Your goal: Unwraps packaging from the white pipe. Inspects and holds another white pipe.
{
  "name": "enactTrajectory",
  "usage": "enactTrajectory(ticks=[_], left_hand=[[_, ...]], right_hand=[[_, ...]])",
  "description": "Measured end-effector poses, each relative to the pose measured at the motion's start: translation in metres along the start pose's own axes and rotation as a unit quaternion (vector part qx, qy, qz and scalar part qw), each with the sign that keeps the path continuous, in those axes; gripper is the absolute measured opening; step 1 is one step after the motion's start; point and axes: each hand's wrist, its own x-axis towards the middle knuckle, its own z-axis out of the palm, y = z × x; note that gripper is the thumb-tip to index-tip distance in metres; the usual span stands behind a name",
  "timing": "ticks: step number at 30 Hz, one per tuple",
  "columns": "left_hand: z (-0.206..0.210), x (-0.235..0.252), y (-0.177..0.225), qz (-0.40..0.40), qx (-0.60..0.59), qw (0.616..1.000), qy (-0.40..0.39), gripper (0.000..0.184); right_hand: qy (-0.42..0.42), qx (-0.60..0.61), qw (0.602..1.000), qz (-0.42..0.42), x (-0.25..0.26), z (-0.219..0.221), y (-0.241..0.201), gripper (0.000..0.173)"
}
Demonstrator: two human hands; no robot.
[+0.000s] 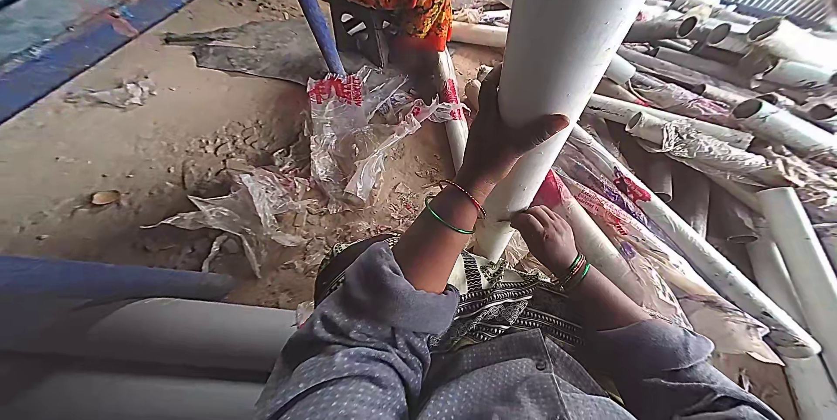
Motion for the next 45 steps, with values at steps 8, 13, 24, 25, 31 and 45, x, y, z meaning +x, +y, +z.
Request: enactTrajectory(ticks=[8,13,24,25,31,45], left_hand=[[0.002,0.0,0.0,0.018,0.014,1.0,0.016,0.109],[0.004,0.001,-0.008,0.04,0.027,0.998,0.043,0.117],[0.013,-0.011,-0.003,0.037,0.051,0.998,0.022,0.122],[0.013,-0.01,-0.004,0.038,0.047,0.998,0.018,0.121],[-0.019,0.007,-0.008,0.056,-0.031,0.994,-0.093,0.084],[-0.001,0.01,-0.011,0.094,0.003,0.995,-0.019,0.091]], right_hand=[[0.116,0.277,0.876,0.378,-0.01,-0.037,0.011,0.016],[0.04,0.405,0.676,0.614,-0.034,-0.021,0.022,0.015],[-0.135,0.311,0.753,0.564,0.0,0.002,0.03,0.035],[-0.169,0.289,0.762,0.554,-0.002,0.004,0.028,0.035],[-0.366,0.24,0.781,0.445,-0.001,-0.018,0.009,0.035],[-0.204,0.386,0.737,0.515,-0.006,-0.06,0.058,0.021]])
